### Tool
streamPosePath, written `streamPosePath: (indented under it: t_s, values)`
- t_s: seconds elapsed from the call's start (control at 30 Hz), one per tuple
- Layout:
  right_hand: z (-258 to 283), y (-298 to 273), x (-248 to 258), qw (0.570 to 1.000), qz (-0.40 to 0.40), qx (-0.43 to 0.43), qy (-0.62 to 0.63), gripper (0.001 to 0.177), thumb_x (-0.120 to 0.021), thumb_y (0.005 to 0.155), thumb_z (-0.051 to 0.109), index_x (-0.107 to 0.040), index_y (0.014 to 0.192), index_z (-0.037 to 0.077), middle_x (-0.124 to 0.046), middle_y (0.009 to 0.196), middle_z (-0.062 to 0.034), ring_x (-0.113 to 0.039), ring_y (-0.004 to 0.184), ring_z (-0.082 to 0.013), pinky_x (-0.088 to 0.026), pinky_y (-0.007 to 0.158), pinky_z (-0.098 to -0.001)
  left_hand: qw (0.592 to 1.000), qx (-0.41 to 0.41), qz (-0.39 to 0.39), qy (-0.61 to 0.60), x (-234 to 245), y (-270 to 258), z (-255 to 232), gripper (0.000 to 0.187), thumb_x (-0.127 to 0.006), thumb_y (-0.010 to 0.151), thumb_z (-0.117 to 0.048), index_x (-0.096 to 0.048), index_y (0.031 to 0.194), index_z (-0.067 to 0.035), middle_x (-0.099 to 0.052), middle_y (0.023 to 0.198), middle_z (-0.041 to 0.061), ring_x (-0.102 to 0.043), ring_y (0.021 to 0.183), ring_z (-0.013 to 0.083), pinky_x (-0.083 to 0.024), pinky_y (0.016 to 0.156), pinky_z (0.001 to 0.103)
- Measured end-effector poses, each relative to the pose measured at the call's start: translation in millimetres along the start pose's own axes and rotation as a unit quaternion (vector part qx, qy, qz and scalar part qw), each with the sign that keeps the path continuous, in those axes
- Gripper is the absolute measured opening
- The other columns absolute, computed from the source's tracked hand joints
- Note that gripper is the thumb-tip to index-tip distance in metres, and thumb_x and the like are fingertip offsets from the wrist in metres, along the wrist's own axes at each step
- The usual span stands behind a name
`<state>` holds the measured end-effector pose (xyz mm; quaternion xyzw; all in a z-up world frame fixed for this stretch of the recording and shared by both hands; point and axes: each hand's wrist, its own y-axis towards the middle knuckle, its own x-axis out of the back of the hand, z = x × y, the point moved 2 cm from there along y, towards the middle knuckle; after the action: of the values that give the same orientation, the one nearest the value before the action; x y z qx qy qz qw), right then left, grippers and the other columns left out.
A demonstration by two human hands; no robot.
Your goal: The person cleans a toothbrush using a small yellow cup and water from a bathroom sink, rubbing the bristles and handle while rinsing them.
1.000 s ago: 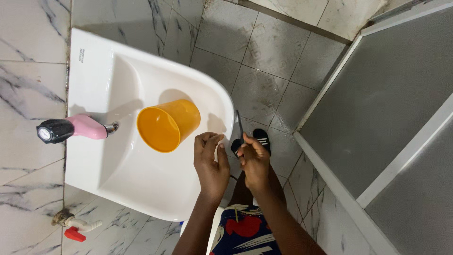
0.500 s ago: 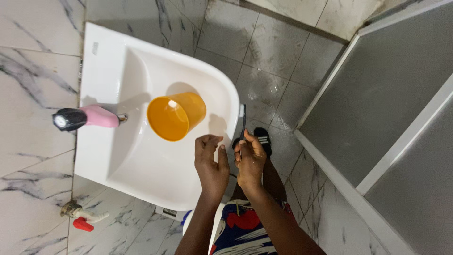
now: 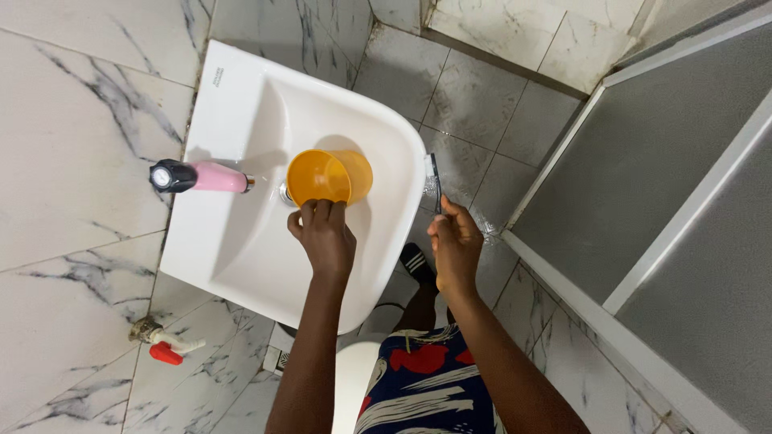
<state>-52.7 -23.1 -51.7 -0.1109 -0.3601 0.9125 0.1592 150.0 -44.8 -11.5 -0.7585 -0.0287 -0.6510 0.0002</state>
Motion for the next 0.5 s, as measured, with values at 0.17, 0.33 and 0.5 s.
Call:
streamPosePath:
  t_s: [0.17, 0.33, 0.5]
  values:
    - [-1, -19, 16, 0.999, 0.024, 0.017, -0.033, 0.033, -0.058, 0.100, 0.007, -0.065, 0.133, 0.009, -0.064, 0.081, -0.0004, -0.052, 0.061, -0.0013, -0.041, 0.048, -0.0177, 0.999, 0.005, 0.011, -0.050, 20, 6, 7, 0.032, -0.062, 0.077, 0.011, -0.073, 0.103, -0.005, -0.068, 0.099, 0.006, -0.060, 0.101, 0.0263, -0.036, 0.106, 0.048]
    - [2, -28, 27, 0.999, 0.034, 0.033, -0.018, 0.032, -0.058, 0.101, 0.007, -0.066, 0.133, 0.008, -0.066, 0.083, -0.0013, -0.054, 0.063, -0.0015, -0.045, 0.051, -0.0174, 0.996, 0.027, 0.013, -0.081, 27, 29, 16, 0.026, -0.062, 0.077, 0.010, -0.074, 0.094, -0.005, -0.069, 0.089, 0.008, -0.060, 0.090, 0.0284, -0.039, 0.093, 0.050]
    - [10, -32, 28, 0.997, 0.041, 0.059, -0.040, 0.033, -0.059, 0.100, 0.004, -0.066, 0.131, 0.006, -0.067, 0.081, -0.0021, -0.052, 0.059, -0.0027, -0.042, 0.047, -0.0185, 0.965, 0.118, 0.030, -0.231, 6, 57, 41, 0.027, -0.053, 0.080, 0.011, -0.072, 0.095, -0.001, -0.066, 0.085, 0.015, -0.059, 0.081, 0.0330, -0.046, 0.073, 0.045]
